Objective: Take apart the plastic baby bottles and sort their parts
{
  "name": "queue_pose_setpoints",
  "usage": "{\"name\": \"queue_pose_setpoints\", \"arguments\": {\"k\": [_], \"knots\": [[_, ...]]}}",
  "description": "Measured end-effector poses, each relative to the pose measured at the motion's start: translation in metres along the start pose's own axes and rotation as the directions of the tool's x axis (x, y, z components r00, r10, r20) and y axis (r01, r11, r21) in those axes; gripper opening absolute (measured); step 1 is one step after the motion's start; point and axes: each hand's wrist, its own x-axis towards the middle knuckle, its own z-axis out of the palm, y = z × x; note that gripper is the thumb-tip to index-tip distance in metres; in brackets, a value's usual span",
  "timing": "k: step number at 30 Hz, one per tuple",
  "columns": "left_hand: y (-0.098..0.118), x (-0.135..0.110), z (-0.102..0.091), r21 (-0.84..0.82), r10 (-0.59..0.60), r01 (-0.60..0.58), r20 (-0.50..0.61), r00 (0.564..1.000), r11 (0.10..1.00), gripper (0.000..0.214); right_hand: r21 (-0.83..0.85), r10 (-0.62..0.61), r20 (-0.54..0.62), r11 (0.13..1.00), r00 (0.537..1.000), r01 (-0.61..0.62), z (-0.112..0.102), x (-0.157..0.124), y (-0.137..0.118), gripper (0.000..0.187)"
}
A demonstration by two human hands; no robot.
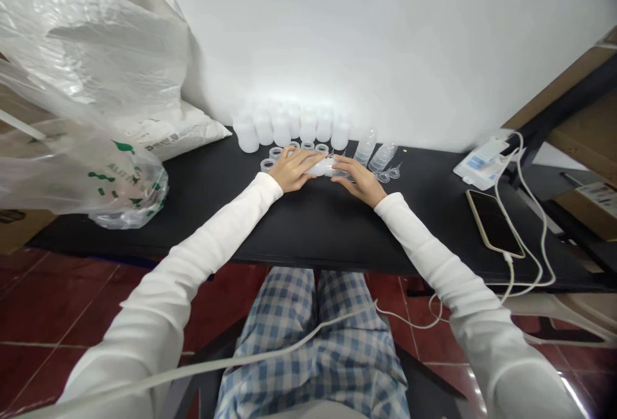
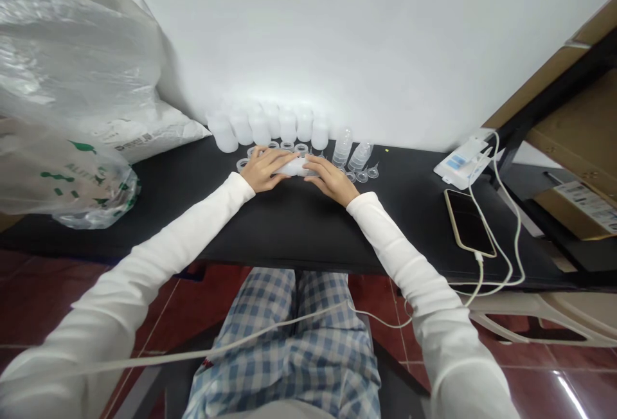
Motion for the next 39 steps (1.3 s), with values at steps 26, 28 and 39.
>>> {"name": "queue_pose_setpoints", "arguments": {"k": [26,28,39], "knots": [[0.000,0.004,-0.010,0.107,0.160,-0.157,-0.020,0.987,0.982,0.069,-0.064,0.181,0.000,0.981,0.983,-0.181,-0.007,0.004,-0.005,0.052],[0.000,0.004,-0.011,0.100,0.155,-0.152,-0.026,0.987,0.983,0.071,-0.048,0.132,-0.003,0.990,0.991,-0.132,-0.009,0.005,-0.004,0.049],[0.019,0.005,-0.014,0.235,0.197,-0.175,-0.071,0.978,0.956,0.054,0.096,0.464,-0.076,0.884,0.882,-0.457,-0.007,0.017,-0.022,0.056]]}}
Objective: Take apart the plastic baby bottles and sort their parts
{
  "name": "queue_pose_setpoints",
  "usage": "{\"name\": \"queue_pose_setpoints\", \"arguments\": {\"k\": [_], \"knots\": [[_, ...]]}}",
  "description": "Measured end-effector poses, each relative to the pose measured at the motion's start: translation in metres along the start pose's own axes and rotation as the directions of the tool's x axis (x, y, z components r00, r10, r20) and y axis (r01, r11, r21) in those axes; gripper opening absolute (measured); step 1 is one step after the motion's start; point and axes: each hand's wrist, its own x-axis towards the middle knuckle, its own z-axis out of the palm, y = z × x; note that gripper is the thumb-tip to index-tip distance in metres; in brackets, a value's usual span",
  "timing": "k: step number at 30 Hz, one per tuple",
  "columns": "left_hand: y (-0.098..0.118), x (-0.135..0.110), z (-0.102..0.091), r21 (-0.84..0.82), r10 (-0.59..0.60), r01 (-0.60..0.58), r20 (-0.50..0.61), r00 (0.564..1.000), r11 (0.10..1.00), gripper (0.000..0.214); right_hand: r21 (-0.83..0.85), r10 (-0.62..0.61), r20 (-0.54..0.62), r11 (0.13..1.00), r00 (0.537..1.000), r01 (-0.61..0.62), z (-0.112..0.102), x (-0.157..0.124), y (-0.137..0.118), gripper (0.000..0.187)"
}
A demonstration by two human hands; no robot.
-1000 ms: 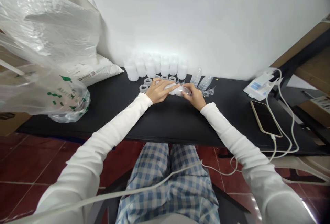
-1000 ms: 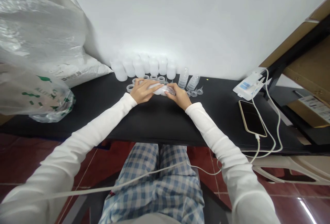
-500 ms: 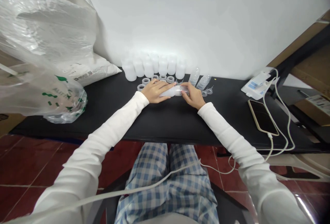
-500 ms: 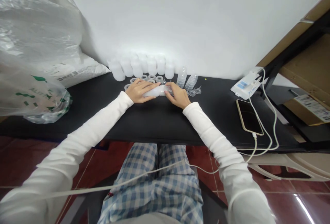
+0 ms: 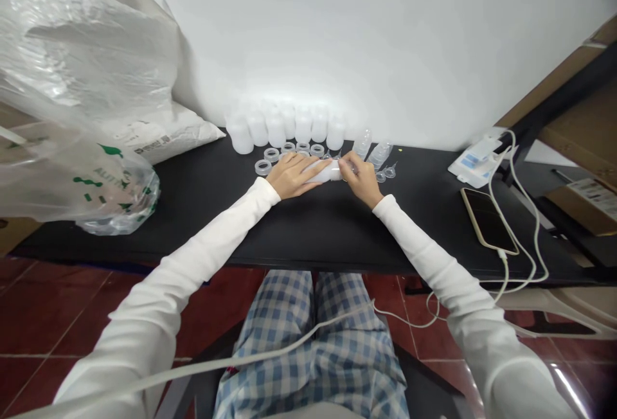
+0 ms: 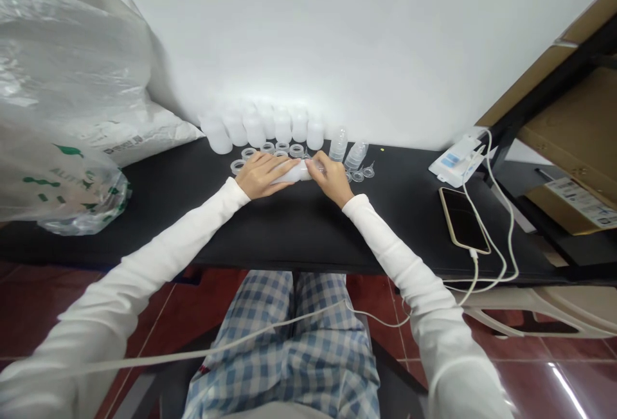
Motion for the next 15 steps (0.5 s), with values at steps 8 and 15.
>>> {"name": "queue_pose_setpoints", "arguments": {"k": [8,15], "knots": [[0.007,0.002,0.005,-0.076,0.012,-0.008,0.059,0.998,0.997,0.056,-0.064,0.293,0.022,0.955,0.956,-0.291,0.006,0.004,0.003,0.078],[0.000,-0.002,0.009,-0.157,-0.108,0.120,0.078,0.991,0.980,0.066,-0.250,-0.144,0.040,0.957,0.989,0.150,-0.001,-0.003,0.012,0.055]]}}
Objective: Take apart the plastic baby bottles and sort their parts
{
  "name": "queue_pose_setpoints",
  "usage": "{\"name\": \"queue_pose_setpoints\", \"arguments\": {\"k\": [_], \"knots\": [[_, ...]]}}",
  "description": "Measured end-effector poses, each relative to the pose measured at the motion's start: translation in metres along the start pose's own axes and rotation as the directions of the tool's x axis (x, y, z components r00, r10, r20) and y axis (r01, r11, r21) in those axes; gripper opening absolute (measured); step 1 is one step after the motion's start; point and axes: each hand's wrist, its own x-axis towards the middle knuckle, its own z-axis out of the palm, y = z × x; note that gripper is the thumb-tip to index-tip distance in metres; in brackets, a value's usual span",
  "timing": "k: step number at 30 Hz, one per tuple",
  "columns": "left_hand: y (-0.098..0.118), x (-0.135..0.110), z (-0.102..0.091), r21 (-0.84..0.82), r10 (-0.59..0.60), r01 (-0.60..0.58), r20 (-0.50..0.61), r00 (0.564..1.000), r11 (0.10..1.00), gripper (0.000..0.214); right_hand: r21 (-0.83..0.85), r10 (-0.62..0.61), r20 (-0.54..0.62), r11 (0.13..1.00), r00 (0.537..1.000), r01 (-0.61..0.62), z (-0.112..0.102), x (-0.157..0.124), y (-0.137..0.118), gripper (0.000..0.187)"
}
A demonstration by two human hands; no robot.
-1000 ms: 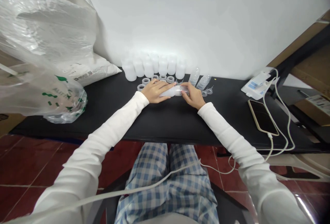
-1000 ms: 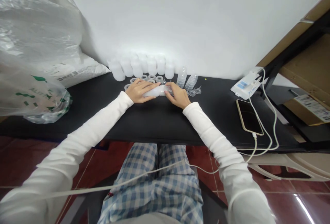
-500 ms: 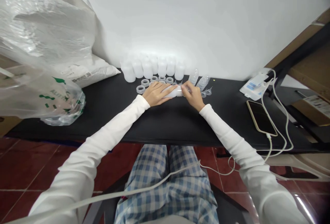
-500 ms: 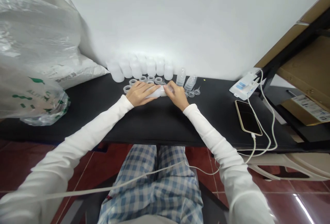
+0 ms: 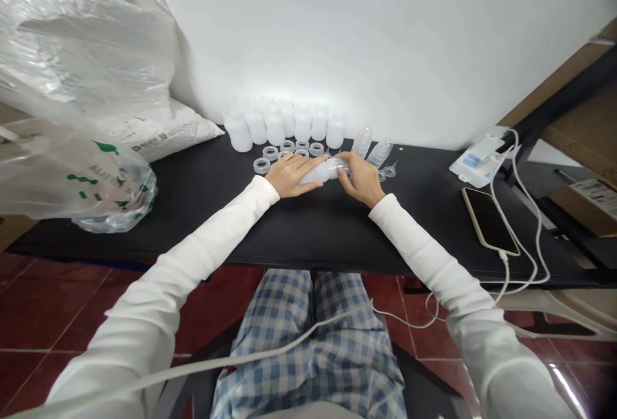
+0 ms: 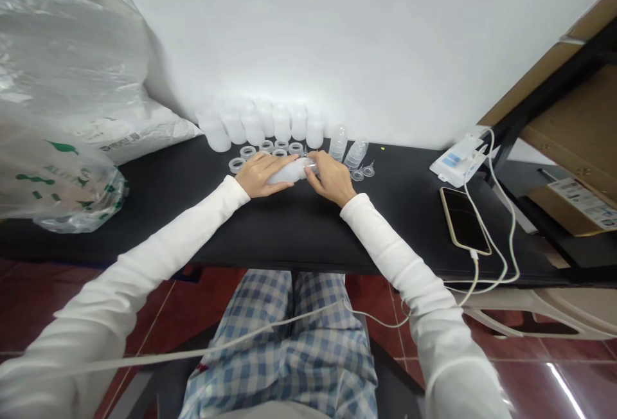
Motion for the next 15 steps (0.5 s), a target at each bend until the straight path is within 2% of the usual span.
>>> {"name": "queue_pose_setpoints", "arguments": {"k": [2,4,9,11,15], "knots": [[-0.001,0.000,-0.001,-0.014,-0.008,0.008,0.013,1.000,1.000,0.066,-0.033,-0.101,0.017,0.994,0.995,0.101,0.001,0.001,0.003,0.051],[0.001,0.001,-0.002,-0.017,0.021,-0.021,0.025,0.999,1.000,0.063,-0.055,-0.082,0.026,0.995,0.996,0.083,0.002,0.002,0.004,0.049],[0.010,0.002,-0.002,0.048,0.041,-0.040,-0.030,0.999,0.998,0.059,-0.078,0.158,-0.048,0.984,0.986,-0.161,0.002,0.005,-0.008,0.048],[0.013,0.002,-0.002,0.093,0.045,-0.041,-0.038,0.998,0.995,0.056,-0.041,0.278,-0.072,0.959,0.958,-0.282,0.002,0.006,-0.012,0.049],[0.016,0.004,0.001,0.116,0.075,-0.076,0.017,0.997,0.990,0.053,-0.045,0.434,-0.019,0.899,0.901,-0.435,0.008,0.006,-0.009,0.053]]}}
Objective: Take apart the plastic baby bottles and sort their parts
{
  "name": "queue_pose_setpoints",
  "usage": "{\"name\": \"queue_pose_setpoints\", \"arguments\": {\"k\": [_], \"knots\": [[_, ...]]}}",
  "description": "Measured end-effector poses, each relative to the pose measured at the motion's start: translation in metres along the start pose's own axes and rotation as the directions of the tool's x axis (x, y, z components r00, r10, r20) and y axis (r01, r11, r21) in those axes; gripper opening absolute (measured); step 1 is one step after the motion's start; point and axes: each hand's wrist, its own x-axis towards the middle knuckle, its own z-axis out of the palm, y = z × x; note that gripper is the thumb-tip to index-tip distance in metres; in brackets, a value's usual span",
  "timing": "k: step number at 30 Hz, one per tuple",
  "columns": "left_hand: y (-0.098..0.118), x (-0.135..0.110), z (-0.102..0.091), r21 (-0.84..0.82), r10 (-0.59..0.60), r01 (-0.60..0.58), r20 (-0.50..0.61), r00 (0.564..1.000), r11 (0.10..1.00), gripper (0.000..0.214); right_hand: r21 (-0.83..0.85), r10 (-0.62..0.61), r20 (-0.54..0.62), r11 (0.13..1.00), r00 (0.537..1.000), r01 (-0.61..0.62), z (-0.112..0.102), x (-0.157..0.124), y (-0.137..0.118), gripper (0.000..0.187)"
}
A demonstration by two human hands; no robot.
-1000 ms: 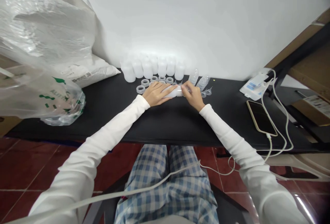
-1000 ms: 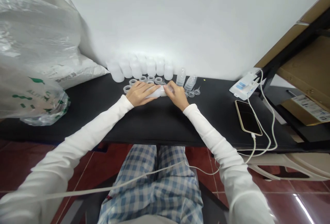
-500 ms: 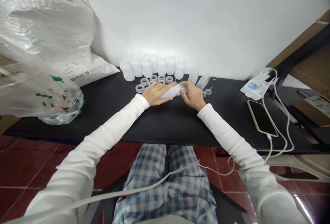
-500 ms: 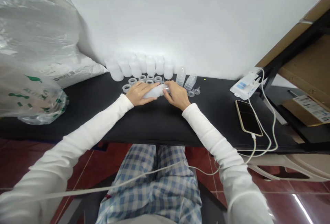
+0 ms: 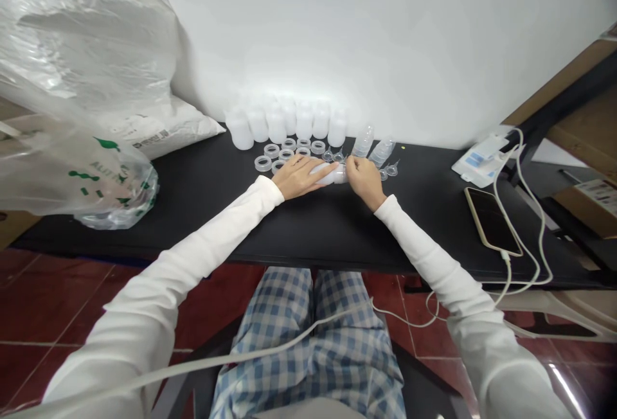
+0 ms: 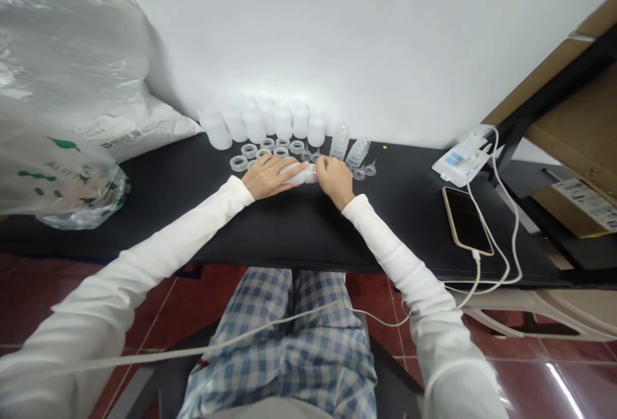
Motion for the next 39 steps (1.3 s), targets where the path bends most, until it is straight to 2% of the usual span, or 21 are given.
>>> {"name": "queue_pose_setpoints", "arguments": {"k": [3,6,9,12,14,22,25,28,34,36,39], "knots": [[-0.001,0.002,0.004,-0.033,-0.011,0.012,0.040,0.999,0.999,0.054,-0.064,0.000,0.011,0.998,1.000,0.001,0.003,0.001,0.003,0.058],[-0.005,0.002,0.010,-0.076,-0.086,0.090,0.050,0.995,0.993,0.060,-0.053,-0.188,-0.005,0.981,0.982,0.188,0.001,0.002,0.005,0.057],[-0.009,-0.001,0.015,-0.100,-0.137,0.141,0.050,0.989,0.985,0.067,-0.088,-0.432,0.011,0.898,0.902,0.431,-0.001,0.005,0.008,0.051],[-0.011,-0.004,0.017,-0.104,-0.100,0.106,0.054,0.993,0.989,0.065,-0.181,-0.541,0.101,0.815,0.835,0.550,0.000,0.009,0.013,0.050],[-0.012,-0.005,0.016,-0.103,-0.075,0.080,0.053,0.996,0.991,0.062,-0.200,-0.537,0.118,0.811,0.835,0.549,0.002,0.010,0.015,0.051],[-0.005,-0.001,0.013,-0.086,-0.022,0.029,0.083,0.996,0.996,0.061,-0.138,-0.375,0.008,0.918,0.927,0.373,0.001,0.008,0.013,0.050],[-0.003,0.000,0.012,-0.073,-0.014,0.020,0.085,0.996,0.997,0.062,-0.127,-0.325,0.001,0.938,0.946,0.322,-0.001,0.007,0.011,0.052],[-0.005,0.000,0.011,-0.047,-0.037,0.041,0.088,0.995,0.998,0.060,-0.151,-0.352,0.012,0.925,0.936,0.349,-0.003,0.004,0.009,0.051],[-0.013,-0.003,0.010,-0.053,-0.121,0.123,0.036,0.992,0.991,0.058,-0.089,-0.523,0.052,0.846,0.851,0.525,0.000,0.003,0.012,0.047],[-0.013,-0.004,0.010,-0.059,-0.115,0.117,0.039,0.993,0.991,0.058,-0.082,-0.518,0.068,0.849,0.853,0.522,0.002,0.005,0.014,0.045],[-0.010,-0.003,0.009,-0.055,-0.101,0.103,0.039,0.994,0.993,0.056,-0.103,-0.462,0.082,0.878,0.883,0.468,0.004,0.007,0.016,0.041]]}}
